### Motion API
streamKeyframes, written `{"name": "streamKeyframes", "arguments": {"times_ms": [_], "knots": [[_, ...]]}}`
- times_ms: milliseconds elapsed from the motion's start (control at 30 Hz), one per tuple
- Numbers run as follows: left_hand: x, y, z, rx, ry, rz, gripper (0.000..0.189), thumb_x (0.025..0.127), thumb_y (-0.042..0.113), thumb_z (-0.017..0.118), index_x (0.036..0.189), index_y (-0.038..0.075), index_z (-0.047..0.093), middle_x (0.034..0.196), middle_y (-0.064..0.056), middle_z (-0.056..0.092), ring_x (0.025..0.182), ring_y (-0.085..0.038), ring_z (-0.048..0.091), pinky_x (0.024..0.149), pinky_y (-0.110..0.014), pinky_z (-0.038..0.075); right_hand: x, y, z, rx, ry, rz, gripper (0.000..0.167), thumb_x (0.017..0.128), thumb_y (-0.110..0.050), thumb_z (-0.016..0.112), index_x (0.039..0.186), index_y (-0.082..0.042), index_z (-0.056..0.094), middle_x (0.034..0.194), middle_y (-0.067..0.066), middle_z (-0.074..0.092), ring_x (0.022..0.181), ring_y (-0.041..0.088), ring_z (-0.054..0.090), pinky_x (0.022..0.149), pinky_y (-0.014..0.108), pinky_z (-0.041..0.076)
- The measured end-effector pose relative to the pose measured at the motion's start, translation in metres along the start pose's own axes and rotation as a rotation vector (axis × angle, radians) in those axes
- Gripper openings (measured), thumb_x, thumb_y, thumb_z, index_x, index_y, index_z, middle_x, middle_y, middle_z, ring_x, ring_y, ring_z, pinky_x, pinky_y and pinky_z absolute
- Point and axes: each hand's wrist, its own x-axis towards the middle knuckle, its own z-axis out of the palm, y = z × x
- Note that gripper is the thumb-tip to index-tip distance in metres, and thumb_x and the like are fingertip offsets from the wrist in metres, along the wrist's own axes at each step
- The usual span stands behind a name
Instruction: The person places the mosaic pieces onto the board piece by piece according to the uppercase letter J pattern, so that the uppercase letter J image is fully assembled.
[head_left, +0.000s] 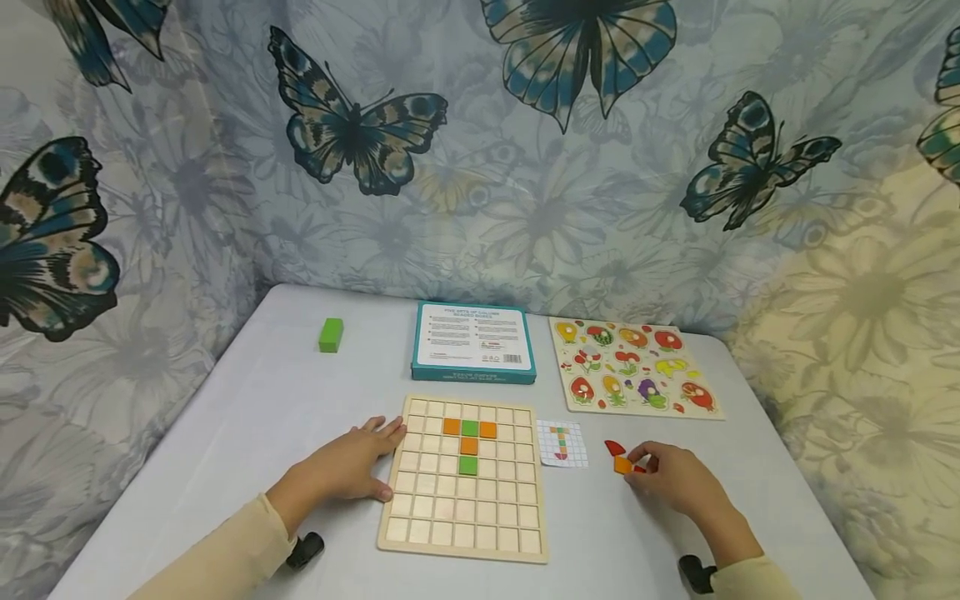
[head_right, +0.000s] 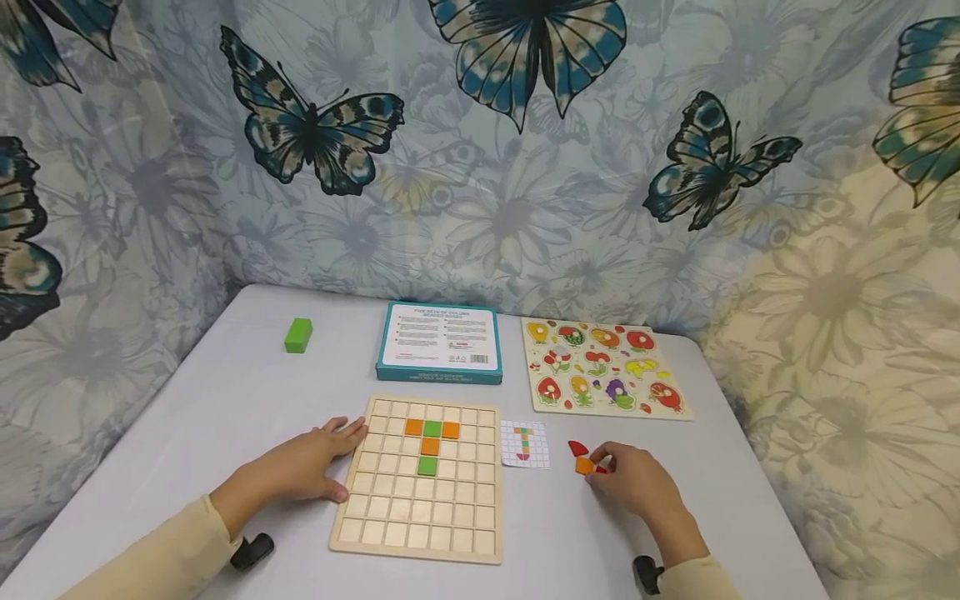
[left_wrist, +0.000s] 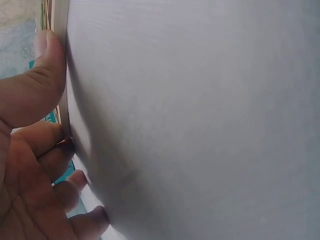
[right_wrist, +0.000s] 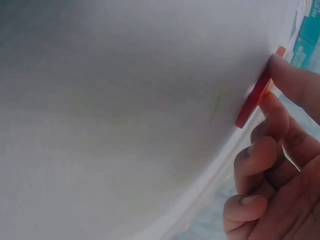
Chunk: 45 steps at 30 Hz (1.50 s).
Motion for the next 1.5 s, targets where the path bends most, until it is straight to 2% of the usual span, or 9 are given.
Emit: {"name": "streamKeyframes", "arguments": {"times_ms": [200, 300, 400, 500, 667, 733, 867, 1167, 1500], "knots": [[0.001, 0.001, 0.000, 0.009, 0.009, 0.000, 0.099, 0.069, 0.036, 0.085, 0.150, 0.004, 0.038, 0.157, -0.008, 0.029, 0.145, -0.036, 0.018, 0.112, -0.057, 0.023, -0.001, -0.008, -0.001, 0.000, 0.034, -0.033, 0.025, 0.080, -0.030, 0.079, 0.098, -0.013, 0.071, 0.073, 0.001, 0.052, 0.065, 0.018, 0.047, 0.055, 0.031, 0.036], [0.001, 0.001, -0.001, 0.012, 0.009, -0.003, 0.099, 0.069, 0.036, 0.085, 0.150, 0.004, 0.038, 0.157, -0.008, 0.029, 0.145, -0.036, 0.018, 0.112, -0.057, 0.023, -0.003, -0.024, 0.001, 0.027, 0.051, -0.055, 0.028, 0.079, -0.033, 0.080, 0.097, -0.014, 0.072, 0.072, 0.001, 0.051, 0.065, 0.018, 0.046, 0.054, 0.030, 0.035], [0.000, 0.001, 0.000, 0.007, 0.005, -0.005, 0.098, 0.070, 0.036, 0.085, 0.150, 0.004, 0.038, 0.157, -0.009, 0.029, 0.145, -0.037, 0.018, 0.112, -0.057, 0.023, -0.006, -0.051, 0.007, 0.038, 0.055, -0.101, 0.027, 0.078, -0.035, 0.082, 0.095, -0.016, 0.073, 0.071, 0.000, 0.051, 0.065, 0.016, 0.046, 0.053, 0.029, 0.035], [0.000, 0.001, 0.000, 0.003, 0.002, -0.006, 0.098, 0.070, 0.036, 0.085, 0.150, 0.004, 0.038, 0.157, -0.009, 0.030, 0.145, -0.037, 0.018, 0.112, -0.057, 0.023, -0.010, -0.083, 0.019, 0.027, 0.050, -0.206, 0.021, 0.077, -0.031, 0.083, 0.091, -0.019, 0.072, 0.069, -0.004, 0.051, 0.061, 0.013, 0.046, 0.052, 0.027, 0.036], [0.000, 0.002, 0.000, 0.020, 0.004, -0.004, 0.098, 0.070, 0.037, 0.085, 0.150, 0.004, 0.039, 0.157, -0.009, 0.031, 0.144, -0.037, 0.020, 0.112, -0.057, 0.024, -0.015, -0.132, 0.048, -0.014, -0.026, -0.408, 0.019, 0.077, -0.032, 0.082, 0.087, -0.022, 0.068, 0.064, -0.009, 0.051, 0.057, 0.008, 0.045, 0.049, 0.025, 0.036], [0.001, 0.003, -0.001, 0.024, 0.005, -0.005, 0.098, 0.069, 0.037, 0.085, 0.149, 0.004, 0.040, 0.156, -0.009, 0.031, 0.144, -0.037, 0.021, 0.112, -0.057, 0.024, -0.016, -0.147, 0.057, -0.022, -0.070, -0.476, 0.021, 0.077, -0.035, 0.081, 0.086, -0.022, 0.067, 0.062, -0.010, 0.050, 0.057, 0.007, 0.045, 0.050, 0.025, 0.037], [0.001, 0.004, -0.002, 0.021, 0.005, -0.014, 0.097, 0.069, 0.036, 0.086, 0.149, 0.004, 0.041, 0.156, -0.009, 0.032, 0.144, -0.036, 0.021, 0.112, -0.057, 0.024, -0.016, -0.169, 0.072, -0.042, -0.091, -0.575, 0.021, 0.078, -0.034, 0.081, 0.086, -0.021, 0.067, 0.061, -0.013, 0.050, 0.058, 0.005, 0.046, 0.053, 0.024, 0.040], [0.000, 0.005, -0.002, 0.018, 0.006, -0.014, 0.097, 0.069, 0.035, 0.086, 0.149, 0.003, 0.040, 0.156, -0.010, 0.032, 0.144, -0.037, 0.021, 0.112, -0.058, 0.024, -0.017, -0.183, 0.079, -0.054, -0.085, -0.596, 0.023, 0.078, -0.034, 0.081, 0.088, -0.021, 0.066, 0.060, -0.012, 0.049, 0.057, 0.006, 0.045, 0.051, 0.024, 0.039], [0.002, 0.003, 0.000, 0.039, 0.023, -0.009, 0.098, 0.067, 0.036, 0.086, 0.148, 0.003, 0.041, 0.156, -0.010, 0.032, 0.143, -0.038, 0.023, 0.111, -0.058, 0.025, -0.019, -0.190, 0.084, -0.109, -0.067, -0.595, 0.014, 0.086, -0.029, 0.074, 0.089, -0.018, 0.066, 0.060, -0.012, 0.048, 0.054, 0.006, 0.044, 0.049, 0.023, 0.039]]}}
